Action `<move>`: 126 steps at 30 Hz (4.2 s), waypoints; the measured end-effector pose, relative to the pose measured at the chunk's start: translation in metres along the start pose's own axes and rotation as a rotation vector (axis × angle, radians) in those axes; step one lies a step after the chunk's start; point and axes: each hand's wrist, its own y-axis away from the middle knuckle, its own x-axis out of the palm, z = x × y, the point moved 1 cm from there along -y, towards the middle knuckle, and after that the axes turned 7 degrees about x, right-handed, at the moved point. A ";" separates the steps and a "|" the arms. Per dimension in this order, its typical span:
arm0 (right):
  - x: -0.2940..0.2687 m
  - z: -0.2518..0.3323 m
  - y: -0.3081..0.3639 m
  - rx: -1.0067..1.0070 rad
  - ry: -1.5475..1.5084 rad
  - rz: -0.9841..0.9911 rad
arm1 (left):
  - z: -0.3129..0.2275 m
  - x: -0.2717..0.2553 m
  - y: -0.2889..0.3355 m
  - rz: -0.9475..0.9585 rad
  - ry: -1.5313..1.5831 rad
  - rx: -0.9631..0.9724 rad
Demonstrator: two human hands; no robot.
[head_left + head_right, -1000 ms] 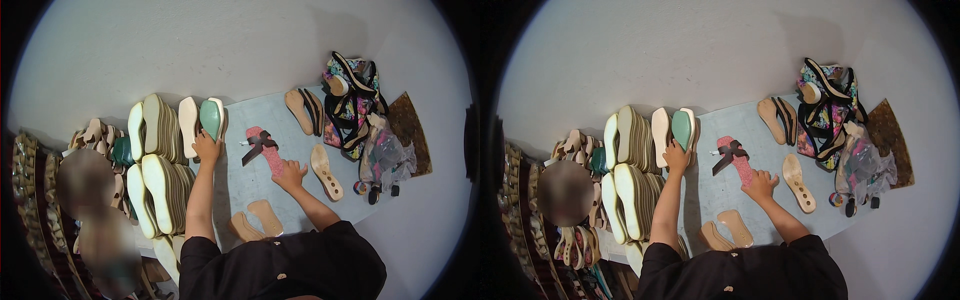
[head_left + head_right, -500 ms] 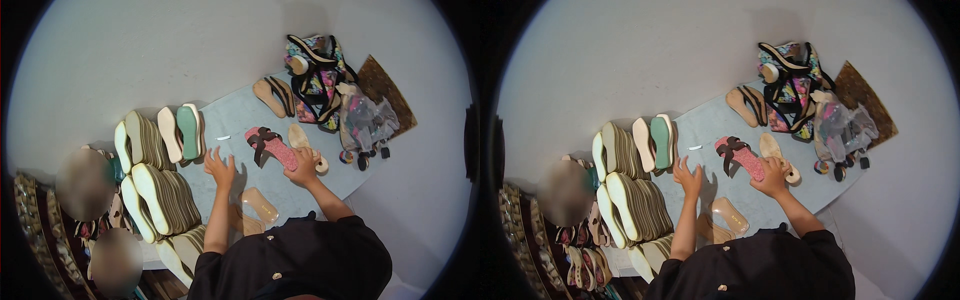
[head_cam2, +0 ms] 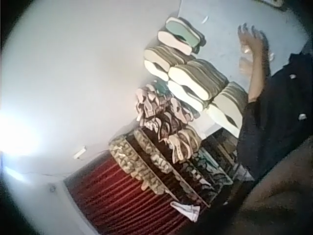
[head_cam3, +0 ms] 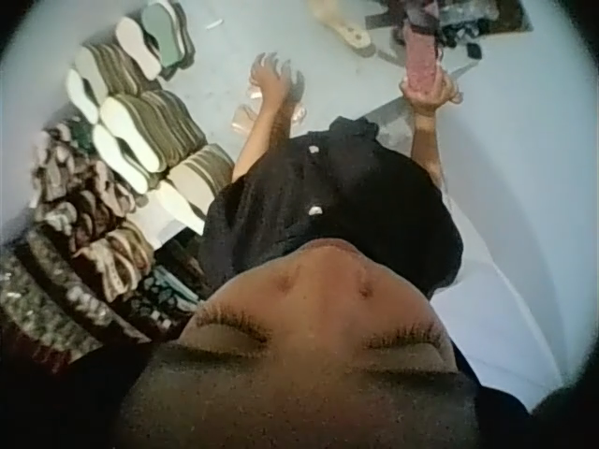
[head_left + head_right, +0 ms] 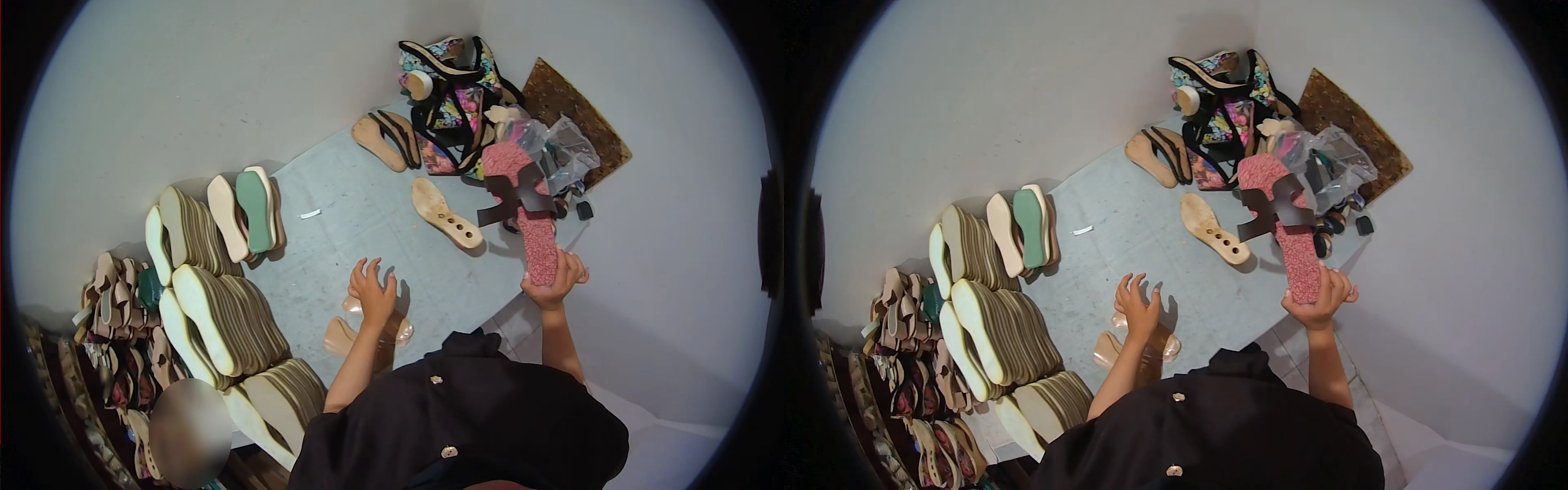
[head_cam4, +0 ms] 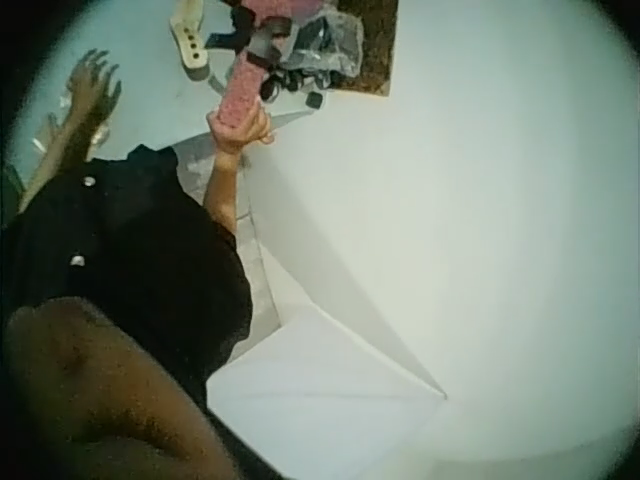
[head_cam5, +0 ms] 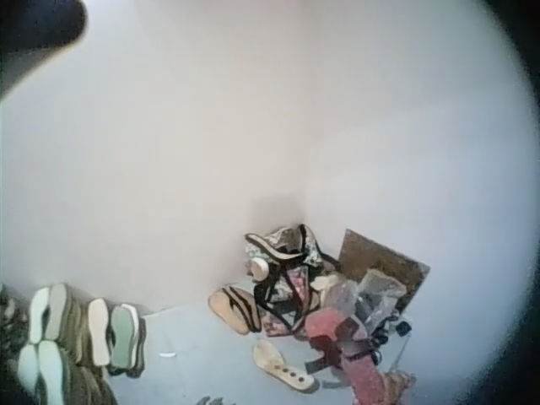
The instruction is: Sorting and organizing various shoe soles, insoles, and wooden lasts on a production workbench.
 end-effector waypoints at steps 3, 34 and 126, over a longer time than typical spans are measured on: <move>-0.004 -0.026 -0.009 0.072 -0.005 -0.093 | -0.019 0.014 0.001 0.000 -0.045 0.049; 0.077 -0.150 -0.005 0.287 -0.542 0.103 | -0.129 0.160 -0.015 -0.155 0.322 -0.236; 0.245 0.100 -0.019 0.374 -1.035 1.335 | -0.036 0.027 -0.048 -0.287 0.561 -0.354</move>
